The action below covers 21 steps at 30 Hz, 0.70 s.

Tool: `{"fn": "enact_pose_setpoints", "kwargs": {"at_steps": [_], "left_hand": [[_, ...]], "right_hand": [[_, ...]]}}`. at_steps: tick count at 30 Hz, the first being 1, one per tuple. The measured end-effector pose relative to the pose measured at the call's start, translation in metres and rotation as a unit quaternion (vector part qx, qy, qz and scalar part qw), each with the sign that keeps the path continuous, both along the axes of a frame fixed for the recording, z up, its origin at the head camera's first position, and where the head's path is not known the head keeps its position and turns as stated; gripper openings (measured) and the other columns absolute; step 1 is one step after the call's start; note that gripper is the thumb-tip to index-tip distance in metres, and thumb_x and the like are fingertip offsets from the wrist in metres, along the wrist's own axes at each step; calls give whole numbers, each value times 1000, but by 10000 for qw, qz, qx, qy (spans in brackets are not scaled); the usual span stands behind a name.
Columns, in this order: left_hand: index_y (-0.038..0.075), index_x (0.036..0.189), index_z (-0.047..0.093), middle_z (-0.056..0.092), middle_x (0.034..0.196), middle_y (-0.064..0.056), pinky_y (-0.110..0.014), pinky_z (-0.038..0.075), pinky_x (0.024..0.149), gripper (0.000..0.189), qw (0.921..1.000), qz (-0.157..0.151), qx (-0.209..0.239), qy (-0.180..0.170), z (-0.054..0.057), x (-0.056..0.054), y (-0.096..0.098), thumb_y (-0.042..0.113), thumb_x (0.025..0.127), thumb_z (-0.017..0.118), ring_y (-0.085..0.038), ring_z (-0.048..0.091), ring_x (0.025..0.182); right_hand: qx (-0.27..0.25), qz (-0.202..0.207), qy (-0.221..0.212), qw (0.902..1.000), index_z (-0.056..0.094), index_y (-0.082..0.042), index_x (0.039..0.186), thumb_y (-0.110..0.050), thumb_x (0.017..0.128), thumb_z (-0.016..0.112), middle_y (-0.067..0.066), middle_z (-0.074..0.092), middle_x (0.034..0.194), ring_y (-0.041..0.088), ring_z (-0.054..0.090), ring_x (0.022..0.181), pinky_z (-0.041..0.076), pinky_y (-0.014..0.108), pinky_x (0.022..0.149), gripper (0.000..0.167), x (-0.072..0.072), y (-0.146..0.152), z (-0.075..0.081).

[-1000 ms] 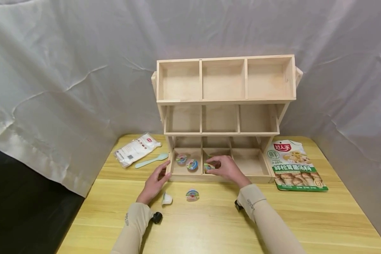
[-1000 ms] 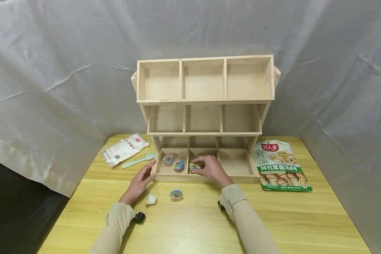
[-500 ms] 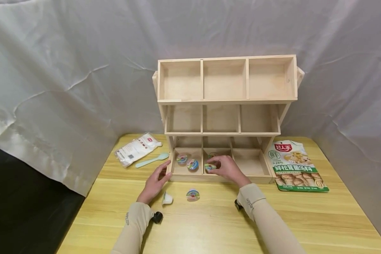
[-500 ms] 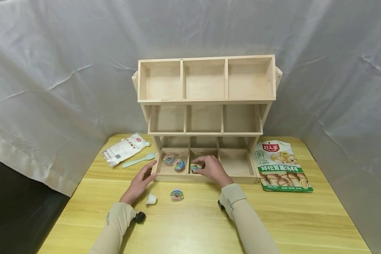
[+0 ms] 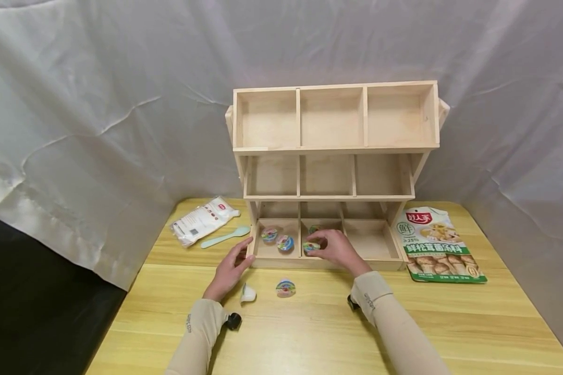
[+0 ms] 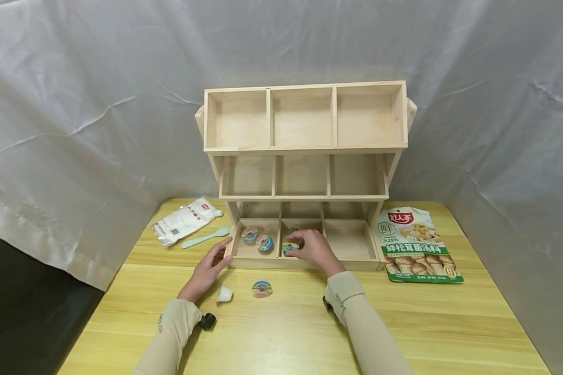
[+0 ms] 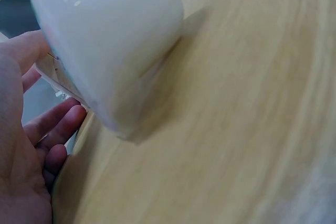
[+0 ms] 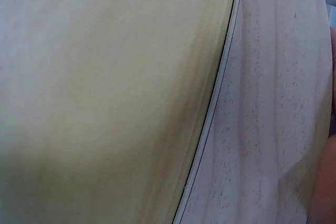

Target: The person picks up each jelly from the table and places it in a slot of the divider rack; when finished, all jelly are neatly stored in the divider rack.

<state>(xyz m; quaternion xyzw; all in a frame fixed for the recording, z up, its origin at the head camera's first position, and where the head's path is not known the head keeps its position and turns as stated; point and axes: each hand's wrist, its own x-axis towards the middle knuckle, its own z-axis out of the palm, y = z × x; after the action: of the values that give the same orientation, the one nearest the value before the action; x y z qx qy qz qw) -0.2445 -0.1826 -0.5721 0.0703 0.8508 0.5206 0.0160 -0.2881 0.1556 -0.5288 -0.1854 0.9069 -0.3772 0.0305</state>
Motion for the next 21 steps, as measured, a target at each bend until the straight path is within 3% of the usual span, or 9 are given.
{"fn": "enact_pose_setpoints", "kwargs": {"at_steps": [13,21], "left_hand": [[31,156,46,62,136,-8,-43,47,106,56,10000,18,-30,60,0,-1,1,37,103,64,-24,60,121],[31,156,47,62,136,-7,-43,48,106,56,10000,25,-35,61,-1,0,1,37,103,65,-23,60,120]], "right_hand": [[70,-74,272,9996,78,-14,117,-31,86,86,0,77,110,14,68,89,59,37,83,36,0,1,-6],[139,-126,393,9991,78,-14,117,-30,86,86,-3,74,98,11,64,81,56,34,75,36,1,0,-6]]}}
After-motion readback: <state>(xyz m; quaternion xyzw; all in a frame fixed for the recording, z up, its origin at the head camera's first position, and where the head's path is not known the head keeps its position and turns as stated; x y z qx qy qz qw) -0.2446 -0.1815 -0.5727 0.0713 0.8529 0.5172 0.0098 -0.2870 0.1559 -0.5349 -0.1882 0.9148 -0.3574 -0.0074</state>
